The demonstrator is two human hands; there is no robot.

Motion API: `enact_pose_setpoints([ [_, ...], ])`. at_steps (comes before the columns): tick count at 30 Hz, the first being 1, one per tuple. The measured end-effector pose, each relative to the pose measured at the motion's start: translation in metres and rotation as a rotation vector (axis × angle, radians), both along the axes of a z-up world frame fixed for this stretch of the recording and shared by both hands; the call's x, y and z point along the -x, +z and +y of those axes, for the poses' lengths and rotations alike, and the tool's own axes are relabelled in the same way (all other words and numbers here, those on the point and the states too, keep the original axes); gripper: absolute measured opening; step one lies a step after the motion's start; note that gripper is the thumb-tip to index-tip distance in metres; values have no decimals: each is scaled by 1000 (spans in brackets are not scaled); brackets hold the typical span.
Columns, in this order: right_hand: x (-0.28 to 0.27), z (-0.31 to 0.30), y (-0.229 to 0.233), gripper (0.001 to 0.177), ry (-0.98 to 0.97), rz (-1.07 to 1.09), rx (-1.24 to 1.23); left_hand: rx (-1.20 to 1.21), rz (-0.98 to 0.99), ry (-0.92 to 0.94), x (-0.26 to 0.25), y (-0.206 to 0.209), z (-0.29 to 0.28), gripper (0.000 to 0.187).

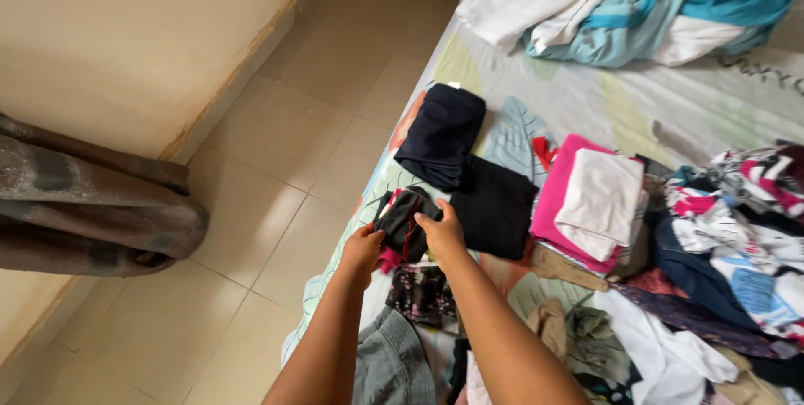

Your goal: The person folds various small clothing items on a bed, including socks, underwear, and shirts. They pick up each item, fold it neatly, and place it into organized stacks on the bed.

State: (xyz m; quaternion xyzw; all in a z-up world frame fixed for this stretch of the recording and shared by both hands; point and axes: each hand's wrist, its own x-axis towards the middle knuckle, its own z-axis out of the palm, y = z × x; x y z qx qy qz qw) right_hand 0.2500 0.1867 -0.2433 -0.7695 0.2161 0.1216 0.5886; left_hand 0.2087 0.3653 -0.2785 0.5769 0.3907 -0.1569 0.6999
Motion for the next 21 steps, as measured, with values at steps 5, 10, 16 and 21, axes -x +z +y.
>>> enact_pose_setpoints([
  [5,33,42,-22,67,520,-241,714,-122,86,-79,-7,-48,23,56],
  [10,44,63,-2,76,759,130,632,-192,32,33,1,-32,16,45],
  [16,30,41,8,58,534,-80,412,126,-262,248,-10,34,-29,44],
  [21,46,-24,6,57,93,-100,-228,503,-262,216,-9,87,-86,56],
])
